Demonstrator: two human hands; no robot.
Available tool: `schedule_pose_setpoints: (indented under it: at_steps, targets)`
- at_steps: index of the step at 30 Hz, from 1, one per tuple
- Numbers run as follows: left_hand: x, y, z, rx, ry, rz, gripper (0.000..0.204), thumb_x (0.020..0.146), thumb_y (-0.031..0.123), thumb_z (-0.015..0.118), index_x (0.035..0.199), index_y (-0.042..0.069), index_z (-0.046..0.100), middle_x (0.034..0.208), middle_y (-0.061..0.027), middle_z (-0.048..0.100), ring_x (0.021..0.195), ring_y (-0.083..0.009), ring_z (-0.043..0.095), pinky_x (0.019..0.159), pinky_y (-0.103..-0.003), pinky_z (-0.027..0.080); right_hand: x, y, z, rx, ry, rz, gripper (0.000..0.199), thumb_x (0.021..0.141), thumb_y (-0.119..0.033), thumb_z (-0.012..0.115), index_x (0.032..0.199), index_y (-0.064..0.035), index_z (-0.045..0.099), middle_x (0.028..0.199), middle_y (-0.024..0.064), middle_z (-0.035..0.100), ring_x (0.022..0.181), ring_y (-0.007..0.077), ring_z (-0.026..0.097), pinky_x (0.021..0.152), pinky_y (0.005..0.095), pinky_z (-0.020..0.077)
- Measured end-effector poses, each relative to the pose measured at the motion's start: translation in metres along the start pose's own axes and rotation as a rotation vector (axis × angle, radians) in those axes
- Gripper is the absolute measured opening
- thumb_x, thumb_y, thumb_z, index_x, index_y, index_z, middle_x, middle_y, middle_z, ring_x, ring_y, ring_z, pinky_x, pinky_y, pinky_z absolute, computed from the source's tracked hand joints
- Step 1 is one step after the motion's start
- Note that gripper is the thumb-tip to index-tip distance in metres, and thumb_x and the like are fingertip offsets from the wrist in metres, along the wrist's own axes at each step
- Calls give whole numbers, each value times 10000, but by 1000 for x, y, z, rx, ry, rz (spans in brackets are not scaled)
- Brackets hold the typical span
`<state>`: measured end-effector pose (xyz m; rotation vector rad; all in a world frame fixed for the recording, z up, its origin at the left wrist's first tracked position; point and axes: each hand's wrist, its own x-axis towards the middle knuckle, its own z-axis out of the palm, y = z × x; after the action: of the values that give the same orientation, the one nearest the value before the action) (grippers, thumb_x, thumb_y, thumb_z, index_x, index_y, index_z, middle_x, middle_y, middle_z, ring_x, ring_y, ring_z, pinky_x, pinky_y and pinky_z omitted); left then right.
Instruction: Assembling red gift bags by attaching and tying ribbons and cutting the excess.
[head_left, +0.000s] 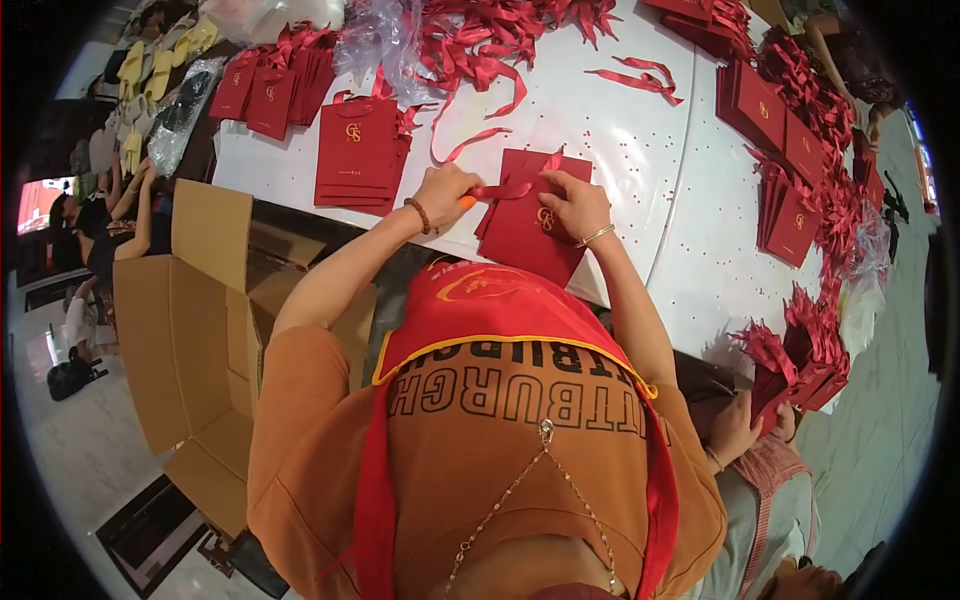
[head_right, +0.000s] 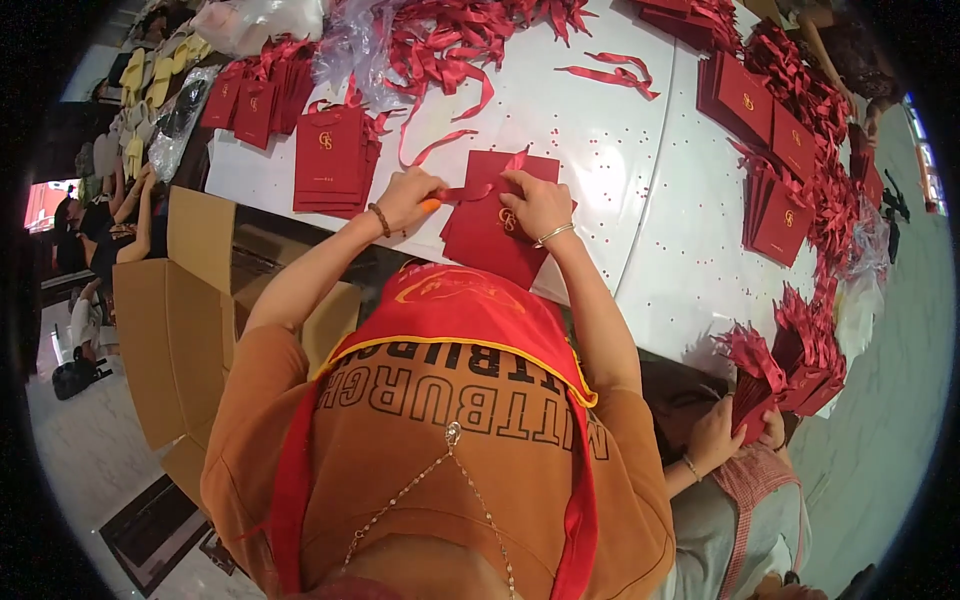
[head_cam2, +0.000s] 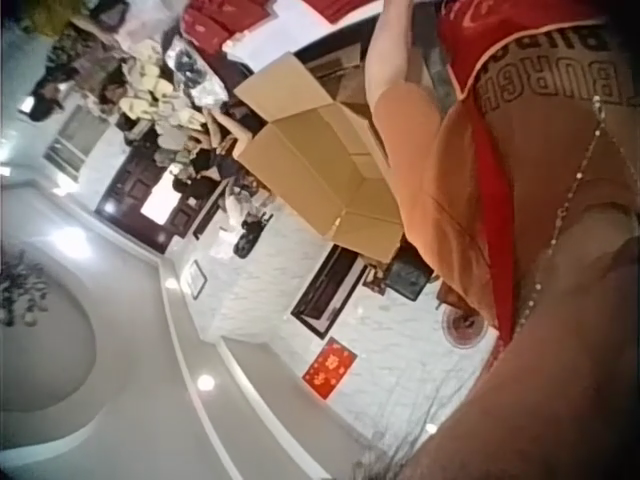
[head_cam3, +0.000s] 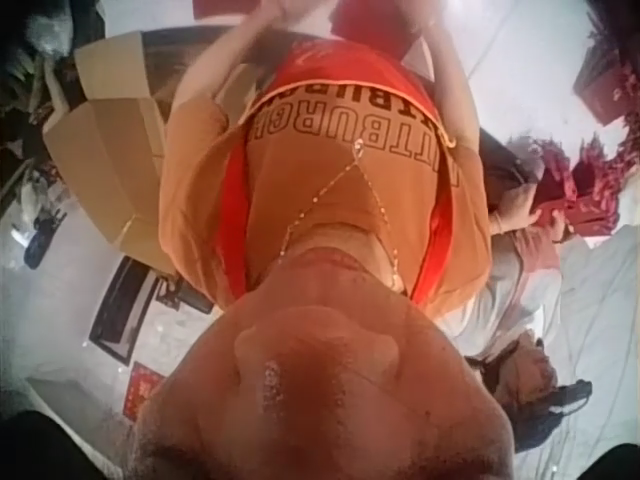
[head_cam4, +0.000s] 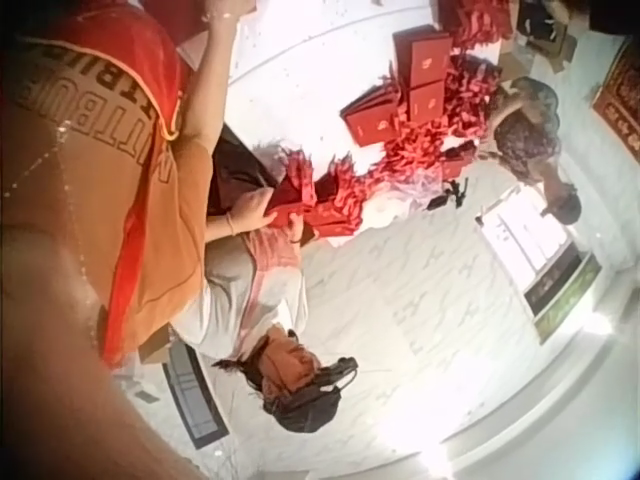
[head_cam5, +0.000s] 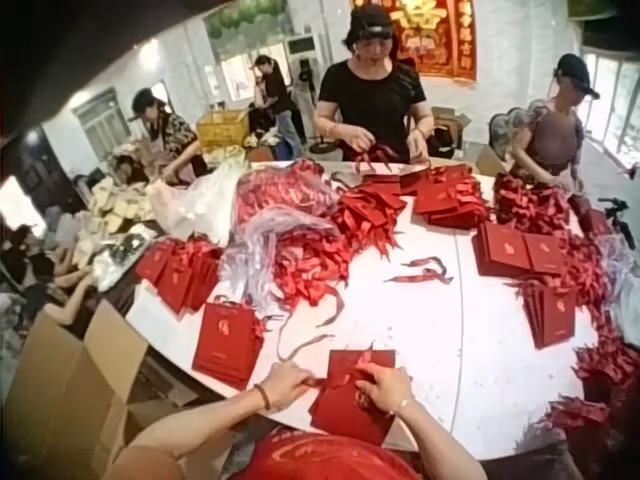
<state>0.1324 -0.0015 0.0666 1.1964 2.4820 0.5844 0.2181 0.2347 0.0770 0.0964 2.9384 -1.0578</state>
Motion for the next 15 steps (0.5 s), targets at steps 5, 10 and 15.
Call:
schedule_pose_setpoints:
  at_steps: [5,10,15]
  targets:
    - [-31,24,-44,-899,-157,-352,393,776,127,594,1149,82,480,688,-61,581,611,-173,558,583,-275,426,4,8,-1,-68,-28,100,320,769,-321,602,1058,-185,589,820,78,655,752,259,618,693,370,413]
    - [-46,16,-62,-1555,157,-46,320,792,13,555,1107,-21,509,832,-71,572,781,-144,560,718,-246,450,7,3,-4,-120,-88,106,326,777,-333,591,1071,-192,579,828,79,654,763,256,617,692,371,408]
    - [-29,29,-92,-1760,127,97,448,798,38,574,1221,-23,441,1092,-154,550,1041,-229,532,904,-326,435,8,3,0,-110,-58,45,305,775,-319,599,1048,-186,574,823,66,656,760,242,620,679,365,409]
